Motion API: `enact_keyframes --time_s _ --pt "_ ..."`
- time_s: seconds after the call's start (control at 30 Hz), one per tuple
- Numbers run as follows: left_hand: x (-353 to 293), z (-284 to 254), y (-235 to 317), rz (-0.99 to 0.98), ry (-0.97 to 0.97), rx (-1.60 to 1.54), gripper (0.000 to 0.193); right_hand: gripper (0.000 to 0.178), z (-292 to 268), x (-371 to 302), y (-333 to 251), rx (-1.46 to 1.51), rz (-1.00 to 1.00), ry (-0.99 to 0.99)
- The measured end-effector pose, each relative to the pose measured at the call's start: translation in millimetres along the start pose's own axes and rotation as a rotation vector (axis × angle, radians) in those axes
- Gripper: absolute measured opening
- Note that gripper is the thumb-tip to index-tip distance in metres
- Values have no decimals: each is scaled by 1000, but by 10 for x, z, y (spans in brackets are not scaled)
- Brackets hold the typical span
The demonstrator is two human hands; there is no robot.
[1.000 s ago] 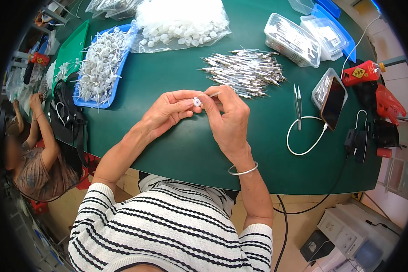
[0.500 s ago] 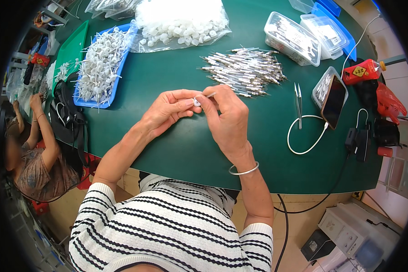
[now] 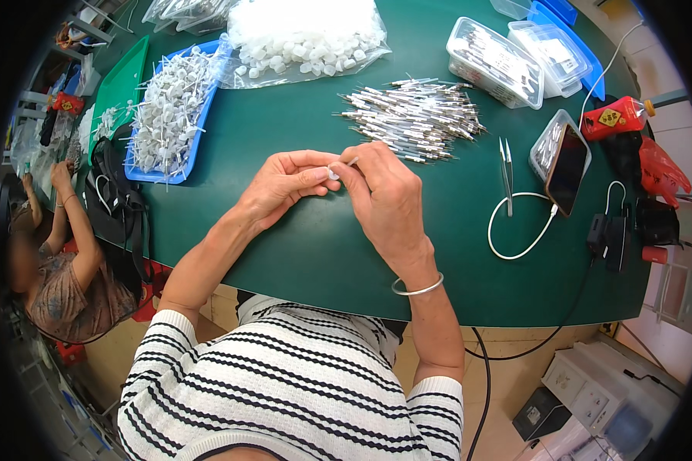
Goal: The person repeatedly picks up small white plastic caps and metal rods from a green worktable, inserts the rods into the caps, and places the assembled units into a blue tray. The process is continuous and repetitive throughout the clip.
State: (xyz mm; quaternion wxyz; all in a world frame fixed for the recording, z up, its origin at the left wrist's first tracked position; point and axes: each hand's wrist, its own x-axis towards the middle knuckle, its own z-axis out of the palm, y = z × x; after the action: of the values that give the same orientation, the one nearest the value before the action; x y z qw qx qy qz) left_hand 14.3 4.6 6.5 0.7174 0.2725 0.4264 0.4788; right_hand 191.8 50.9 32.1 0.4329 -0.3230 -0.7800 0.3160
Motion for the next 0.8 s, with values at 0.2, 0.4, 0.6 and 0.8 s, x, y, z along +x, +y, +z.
enact_keyframes --time_s 0.2,0.4,0.6,0.8 --pt "3 -5 -8 -26 -1 -38 30 10 4 -10 13 18 1 -7" --pt "1 -10 -15 -28 -7 -53 30 9 14 -14 15 105 57 -4" --pt "0 -7 -11 -18 -9 -45 30 8 26 -29 23 152 109 11" --pt "-10 0 2 -10 23 1 30 10 1 -2 16 46 -25 -7"
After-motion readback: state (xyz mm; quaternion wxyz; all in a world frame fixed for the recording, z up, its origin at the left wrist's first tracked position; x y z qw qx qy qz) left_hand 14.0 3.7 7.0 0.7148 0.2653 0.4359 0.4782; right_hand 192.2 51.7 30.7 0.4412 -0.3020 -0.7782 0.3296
